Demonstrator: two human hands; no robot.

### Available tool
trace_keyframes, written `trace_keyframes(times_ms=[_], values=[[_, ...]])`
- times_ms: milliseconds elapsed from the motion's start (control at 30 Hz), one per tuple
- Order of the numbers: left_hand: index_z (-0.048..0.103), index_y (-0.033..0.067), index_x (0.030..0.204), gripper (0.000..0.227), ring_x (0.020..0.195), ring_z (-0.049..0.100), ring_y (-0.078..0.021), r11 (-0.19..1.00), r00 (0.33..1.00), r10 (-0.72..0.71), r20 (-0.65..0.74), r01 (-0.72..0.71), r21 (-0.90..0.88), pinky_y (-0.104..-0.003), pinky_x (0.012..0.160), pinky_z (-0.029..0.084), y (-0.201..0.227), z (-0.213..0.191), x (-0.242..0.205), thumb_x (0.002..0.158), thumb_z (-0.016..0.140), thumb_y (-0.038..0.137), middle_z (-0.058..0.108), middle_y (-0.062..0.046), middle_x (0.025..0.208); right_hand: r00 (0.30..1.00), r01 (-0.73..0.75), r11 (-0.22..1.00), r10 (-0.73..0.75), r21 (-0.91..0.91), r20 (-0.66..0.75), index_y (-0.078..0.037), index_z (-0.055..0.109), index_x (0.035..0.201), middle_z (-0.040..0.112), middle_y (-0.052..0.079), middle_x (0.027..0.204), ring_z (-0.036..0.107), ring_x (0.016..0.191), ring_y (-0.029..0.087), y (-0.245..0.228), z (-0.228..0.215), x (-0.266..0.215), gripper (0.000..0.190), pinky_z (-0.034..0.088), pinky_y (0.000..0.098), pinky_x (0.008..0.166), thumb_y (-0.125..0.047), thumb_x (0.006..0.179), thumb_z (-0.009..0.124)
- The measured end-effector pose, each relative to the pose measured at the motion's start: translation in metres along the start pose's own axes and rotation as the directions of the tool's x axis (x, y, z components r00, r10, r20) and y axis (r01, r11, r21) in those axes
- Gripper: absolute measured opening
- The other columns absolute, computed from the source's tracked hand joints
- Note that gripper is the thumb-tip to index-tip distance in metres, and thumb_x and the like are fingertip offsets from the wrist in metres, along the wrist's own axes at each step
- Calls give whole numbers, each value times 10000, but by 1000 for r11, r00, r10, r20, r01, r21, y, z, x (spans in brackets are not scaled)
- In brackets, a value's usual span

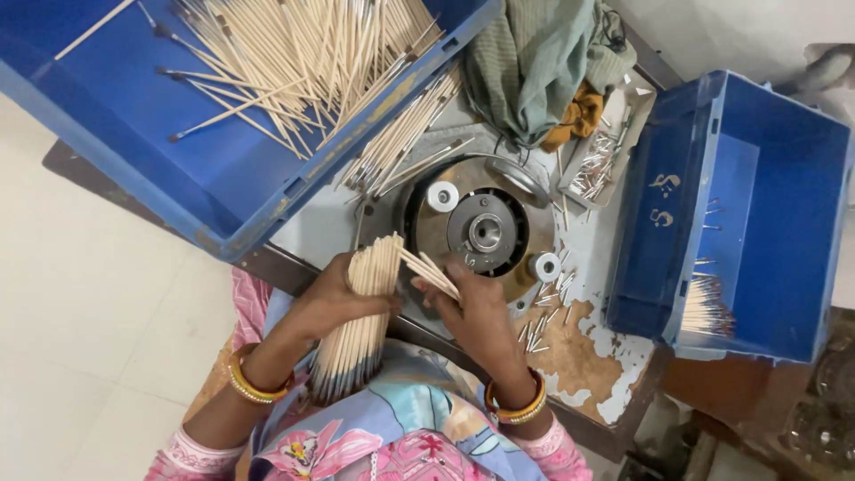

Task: The person processes wooden matchsticks by feeding them into a rotating crimping machine. They hold a bundle of sticks in their left hand and repeatedly insert them into the machine's central mechanism with their right hand. The processed sticks are then placed into a blue plastic bin.

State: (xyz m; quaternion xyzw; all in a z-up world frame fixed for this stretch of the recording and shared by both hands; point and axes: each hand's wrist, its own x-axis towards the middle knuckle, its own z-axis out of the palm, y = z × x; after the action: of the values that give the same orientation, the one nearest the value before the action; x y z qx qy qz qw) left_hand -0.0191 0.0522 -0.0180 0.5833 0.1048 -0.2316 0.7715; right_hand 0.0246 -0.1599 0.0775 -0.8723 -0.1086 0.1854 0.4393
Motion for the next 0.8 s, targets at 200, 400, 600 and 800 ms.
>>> trace_keyframes(times_ms=[200, 400, 600, 800], values=[[717, 4, 1113, 440, 874, 728, -144, 983, 992, 99, 84, -110, 146, -303, 828, 592, 26, 2, -19, 716, 841, 147, 787, -71, 979, 909, 244, 965, -192, -98, 371, -53, 685, 1110, 722, 180, 830, 719, 797, 385, -17, -6, 28, 217, 540, 423, 660, -103, 900, 704], [693, -30, 1148, 451, 849, 702, -203, 983, 996, -11, -84, -5, -186, -341, 774, 581, -23, -19, -10, 755, 846, 129, 751, -110, 978, 983, 111, 990, -97, -83, 153, -53, 771, 1069, 713, 118, 714, 659, 574, 165, 7, -33, 16, 168, 509, 345, 532, -106, 943, 673], [625, -78, 1278, 694, 1043, 663, -346, 957, 855, 179, -487, -36, 288, -455, 902, 530, -29, -58, -19, 710, 880, 230, 693, -239, 1174, 812, 45, 999, -34, 5, -583, 58, 688, 1092, 669, 109, 761, 553, 563, 80, 12, -99, -35, 218, 366, 189, 455, -97, 1122, 538], [579, -2, 1362, 776, 1189, 585, -461, 560, 816, 335, -470, 229, 796, -522, 1044, 439, 7, -47, -10, 705, 836, 322, 638, -270, 1298, 888, 102, 873, -296, -477, -351, -33, 719, 1101, 721, 218, 958, 683, 670, 314, 59, -59, 11, 172, 540, 404, 629, 9, 951, 647]])
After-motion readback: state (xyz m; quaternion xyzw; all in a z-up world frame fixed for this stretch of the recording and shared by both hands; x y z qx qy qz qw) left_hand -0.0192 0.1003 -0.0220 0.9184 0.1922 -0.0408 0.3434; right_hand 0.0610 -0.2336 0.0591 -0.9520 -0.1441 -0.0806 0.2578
